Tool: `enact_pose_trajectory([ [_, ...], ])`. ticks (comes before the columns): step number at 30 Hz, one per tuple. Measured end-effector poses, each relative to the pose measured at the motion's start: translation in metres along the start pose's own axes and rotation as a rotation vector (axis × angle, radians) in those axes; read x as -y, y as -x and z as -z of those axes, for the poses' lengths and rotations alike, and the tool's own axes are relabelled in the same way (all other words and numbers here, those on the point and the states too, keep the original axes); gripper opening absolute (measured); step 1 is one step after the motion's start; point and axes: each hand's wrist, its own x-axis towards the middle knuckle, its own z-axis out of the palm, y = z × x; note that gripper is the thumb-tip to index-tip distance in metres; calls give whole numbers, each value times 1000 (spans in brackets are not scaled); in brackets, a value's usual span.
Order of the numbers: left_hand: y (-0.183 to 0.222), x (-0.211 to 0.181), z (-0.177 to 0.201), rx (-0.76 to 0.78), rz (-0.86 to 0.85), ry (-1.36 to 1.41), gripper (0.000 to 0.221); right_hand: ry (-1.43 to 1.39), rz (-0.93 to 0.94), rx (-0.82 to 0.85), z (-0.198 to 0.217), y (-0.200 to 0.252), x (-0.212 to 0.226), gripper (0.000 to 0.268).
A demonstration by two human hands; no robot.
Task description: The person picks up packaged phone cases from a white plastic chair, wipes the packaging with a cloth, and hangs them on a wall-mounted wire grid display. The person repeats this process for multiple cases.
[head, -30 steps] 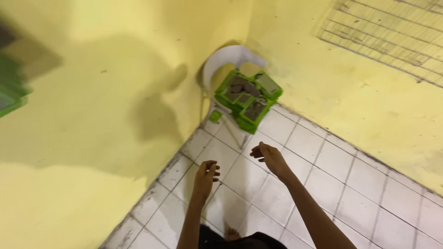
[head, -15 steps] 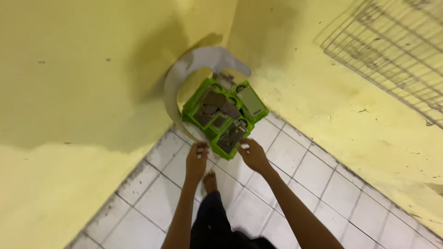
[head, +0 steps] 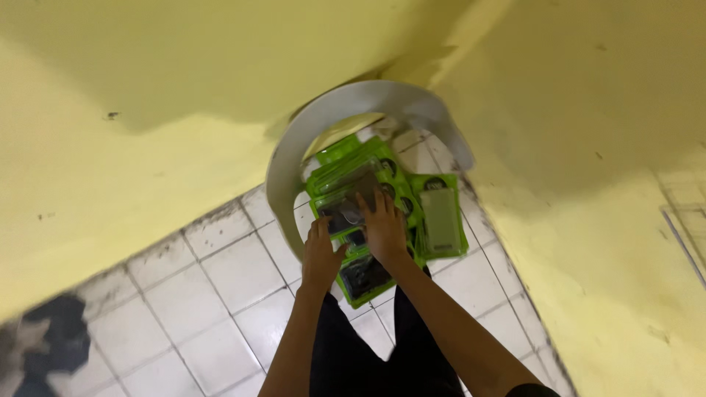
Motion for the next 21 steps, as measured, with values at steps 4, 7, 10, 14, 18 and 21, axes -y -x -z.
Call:
enact_pose_trajectory([
  [4,-17,-16,-20,-53,8,-241,102,-94,15,260,-15,-19,-34,68],
  [7,-32,-20,-39,-68,0,-354,108,-462,-120,142,-15,-5,-70,53],
  [10,-51,-20,-56,39,28,-500,121,-1030,-294,42,2,11,-126,50],
  [14,-61,-24,-64,-12,-20,-568,117,-1839,-823,172,44,24,-190,49],
  [18,-55,-36,-51,-9,-18,-538,109,-1739,-879,369,86,30,-212,51],
  [21,-46,-50,-35,2,13,-486,103,-1766,-860,387,112,38,-199,52],
])
